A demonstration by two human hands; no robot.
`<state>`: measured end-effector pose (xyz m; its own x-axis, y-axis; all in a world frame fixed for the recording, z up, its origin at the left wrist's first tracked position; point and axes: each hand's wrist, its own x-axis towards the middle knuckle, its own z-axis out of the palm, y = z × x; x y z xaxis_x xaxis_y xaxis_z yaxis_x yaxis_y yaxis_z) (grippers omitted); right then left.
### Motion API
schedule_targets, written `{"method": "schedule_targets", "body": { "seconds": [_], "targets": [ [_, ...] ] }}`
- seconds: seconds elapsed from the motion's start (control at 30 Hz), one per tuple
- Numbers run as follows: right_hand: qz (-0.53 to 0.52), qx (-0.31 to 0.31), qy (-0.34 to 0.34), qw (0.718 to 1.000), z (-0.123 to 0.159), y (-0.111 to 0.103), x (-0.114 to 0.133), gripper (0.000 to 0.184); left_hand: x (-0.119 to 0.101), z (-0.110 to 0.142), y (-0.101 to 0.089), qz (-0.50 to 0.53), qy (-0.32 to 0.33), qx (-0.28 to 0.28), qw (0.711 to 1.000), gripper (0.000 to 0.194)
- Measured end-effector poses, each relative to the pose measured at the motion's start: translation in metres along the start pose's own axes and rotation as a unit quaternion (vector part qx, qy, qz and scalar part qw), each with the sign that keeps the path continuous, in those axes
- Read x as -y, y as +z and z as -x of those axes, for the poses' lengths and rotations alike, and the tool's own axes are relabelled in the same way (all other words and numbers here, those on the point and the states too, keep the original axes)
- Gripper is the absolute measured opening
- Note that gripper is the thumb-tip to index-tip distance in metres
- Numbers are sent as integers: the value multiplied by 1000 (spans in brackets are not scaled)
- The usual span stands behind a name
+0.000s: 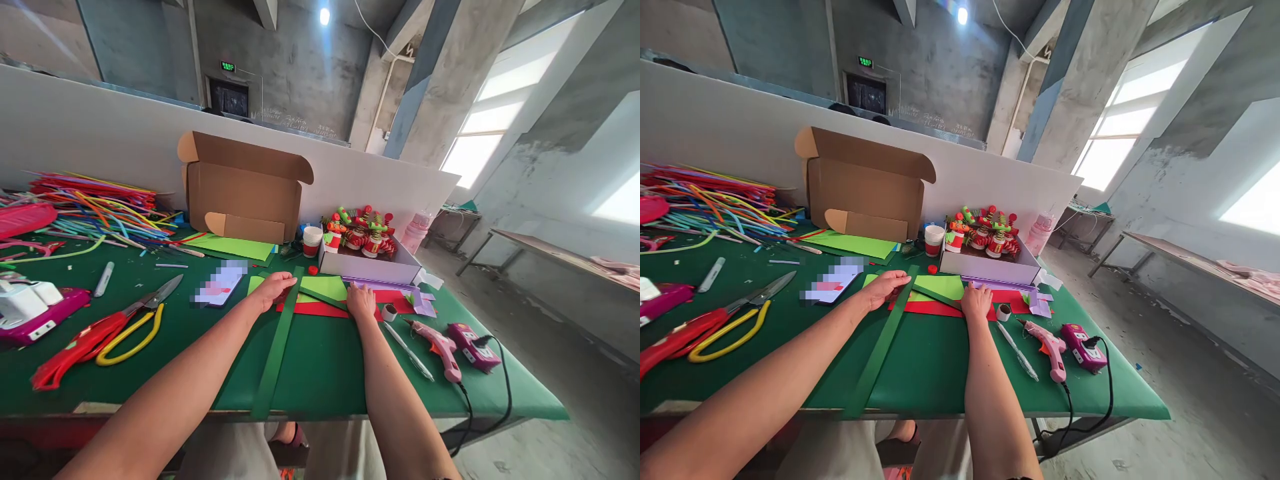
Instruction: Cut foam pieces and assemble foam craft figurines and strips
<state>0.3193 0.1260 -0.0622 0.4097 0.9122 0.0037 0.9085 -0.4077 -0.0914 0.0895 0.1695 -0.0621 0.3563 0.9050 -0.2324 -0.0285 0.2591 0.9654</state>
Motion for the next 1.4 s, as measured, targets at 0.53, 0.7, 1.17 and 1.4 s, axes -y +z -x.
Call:
{"method": "schedule_targets", "body": {
  "seconds": [0.53,0.7,1.17,1.4],
  "targets": [
    [-28,-8,-7,1000,-4,4,-3,49,3,-2,-1,-7,1,1,1000,43],
    [-34,-17,-12,999,-5,2,-5,50,5,-5,-3,-11,3,5,1000,43],
    [-41,-19,-5,999,-6,5,-4,47,1,-1,-1,-9,2,9,1000,44],
    [-126,-99,-20,987,-7,-5,-2,52,-2,0,-1,7,-4,8,1000,41]
  ]
}}
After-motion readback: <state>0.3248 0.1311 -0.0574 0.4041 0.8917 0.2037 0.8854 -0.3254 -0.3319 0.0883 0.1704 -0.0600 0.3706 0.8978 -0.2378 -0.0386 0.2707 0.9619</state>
